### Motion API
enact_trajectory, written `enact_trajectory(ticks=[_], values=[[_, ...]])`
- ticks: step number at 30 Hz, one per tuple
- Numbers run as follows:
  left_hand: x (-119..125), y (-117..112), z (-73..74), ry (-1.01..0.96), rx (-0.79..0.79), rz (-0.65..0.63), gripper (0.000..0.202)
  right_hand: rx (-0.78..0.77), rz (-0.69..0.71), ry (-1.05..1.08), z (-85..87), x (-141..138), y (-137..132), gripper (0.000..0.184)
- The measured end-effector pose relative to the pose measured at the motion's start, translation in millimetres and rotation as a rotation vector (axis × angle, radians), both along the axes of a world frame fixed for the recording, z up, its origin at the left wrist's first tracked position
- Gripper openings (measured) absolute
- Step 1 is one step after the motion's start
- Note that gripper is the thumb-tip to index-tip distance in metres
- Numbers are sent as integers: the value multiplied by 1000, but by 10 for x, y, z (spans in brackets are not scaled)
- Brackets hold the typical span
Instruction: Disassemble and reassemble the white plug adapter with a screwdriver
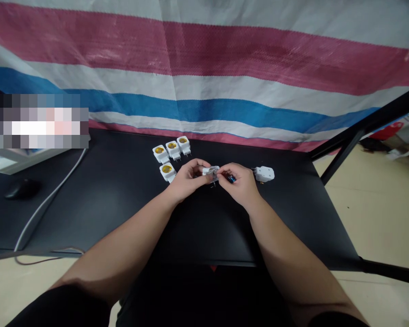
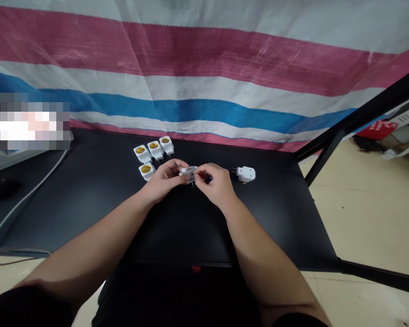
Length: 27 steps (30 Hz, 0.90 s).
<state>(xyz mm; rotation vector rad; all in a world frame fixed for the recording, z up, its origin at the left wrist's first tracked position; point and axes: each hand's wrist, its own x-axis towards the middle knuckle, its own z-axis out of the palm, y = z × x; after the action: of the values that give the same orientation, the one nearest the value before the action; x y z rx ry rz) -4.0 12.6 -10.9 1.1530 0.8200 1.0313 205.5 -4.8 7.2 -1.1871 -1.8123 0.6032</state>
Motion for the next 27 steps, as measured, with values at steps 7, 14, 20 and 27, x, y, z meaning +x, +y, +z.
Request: enact_trajectory(ticks=[7, 14, 20, 27], values=[[-3, -17, -11, 125, 136, -10, 40, -48, 15, 42, -69, -30, -9, 9], [7, -59, -3, 144, 193, -40, 45, -159, -33, 104, -73, -44, -10, 13], [18, -71, -10, 172, 244, -27, 38, -174, -38, 150, -119, -26, 12, 13], [17, -63, -22, 162, 260, -50, 29, -251, -39, 176, -150, -2, 35, 14]])
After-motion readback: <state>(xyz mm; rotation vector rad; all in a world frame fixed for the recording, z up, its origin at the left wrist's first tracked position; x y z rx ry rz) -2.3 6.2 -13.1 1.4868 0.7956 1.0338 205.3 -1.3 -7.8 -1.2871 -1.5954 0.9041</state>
